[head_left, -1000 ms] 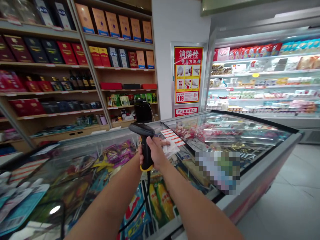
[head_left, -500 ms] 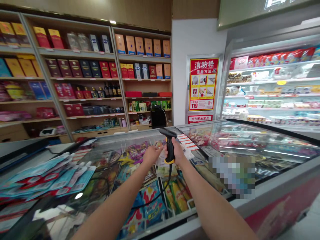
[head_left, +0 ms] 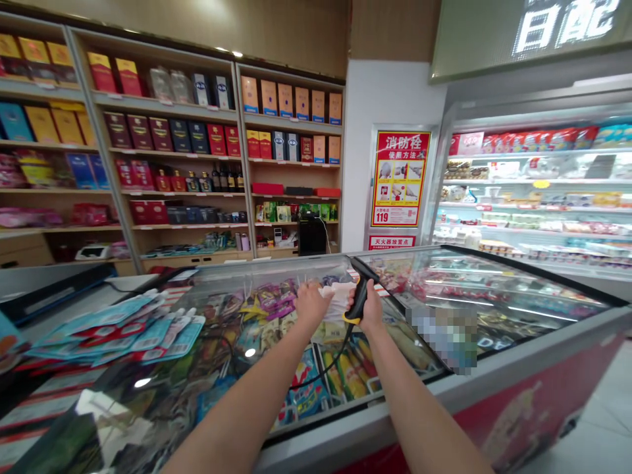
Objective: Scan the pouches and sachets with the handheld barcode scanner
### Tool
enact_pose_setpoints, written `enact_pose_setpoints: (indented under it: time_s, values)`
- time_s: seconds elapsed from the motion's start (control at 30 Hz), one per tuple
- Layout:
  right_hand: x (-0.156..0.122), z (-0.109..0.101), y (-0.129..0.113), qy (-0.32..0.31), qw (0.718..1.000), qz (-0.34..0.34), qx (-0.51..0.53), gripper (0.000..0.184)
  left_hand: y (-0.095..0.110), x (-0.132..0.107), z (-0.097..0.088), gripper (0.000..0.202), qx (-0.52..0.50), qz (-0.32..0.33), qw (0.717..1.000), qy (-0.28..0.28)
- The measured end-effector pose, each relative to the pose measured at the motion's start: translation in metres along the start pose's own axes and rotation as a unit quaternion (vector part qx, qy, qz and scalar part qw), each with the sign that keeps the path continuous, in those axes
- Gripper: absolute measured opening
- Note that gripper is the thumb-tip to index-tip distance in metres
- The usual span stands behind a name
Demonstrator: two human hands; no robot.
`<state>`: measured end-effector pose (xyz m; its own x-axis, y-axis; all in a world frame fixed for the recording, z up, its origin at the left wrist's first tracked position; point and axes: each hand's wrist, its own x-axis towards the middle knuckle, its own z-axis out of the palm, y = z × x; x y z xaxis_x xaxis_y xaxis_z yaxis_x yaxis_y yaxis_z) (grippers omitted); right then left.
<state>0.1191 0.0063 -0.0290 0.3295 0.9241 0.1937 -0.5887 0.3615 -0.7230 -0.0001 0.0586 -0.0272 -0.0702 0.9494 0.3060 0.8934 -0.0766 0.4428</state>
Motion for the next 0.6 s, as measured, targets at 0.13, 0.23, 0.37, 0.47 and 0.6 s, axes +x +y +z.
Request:
enact_pose_setpoints:
  time_s: [0.13,0.23,0.37,0.47,0.6]
  values:
    - [-0.013,-0.010,0.006,0.026,0.999,-0.015,-0.014,0.052,0.020,-0.001,0.001,0.067,0.030,0.035,0.998,-0.037]
    - [-0.018,-0.015,0.013,0.035,0.998,-0.030,-0.045,0.053,0.035,0.006,0.002,0.075,0.048,0.009,0.995,-0.091]
    - [-0.020,-0.015,0.018,0.042,0.996,-0.045,-0.070,0.051,0.044,0.013,0.001,0.073,0.034,-0.028,0.992,-0.116]
    - [-0.020,-0.017,0.020,0.038,0.996,-0.045,-0.061,0.048,0.039,0.014,-0.001,0.050,-0.006,-0.018,0.996,-0.088]
    - [-0.020,-0.020,0.020,0.020,0.997,-0.047,-0.060,0.048,0.010,0.019,-0.010,0.015,-0.137,0.010,0.990,-0.021]
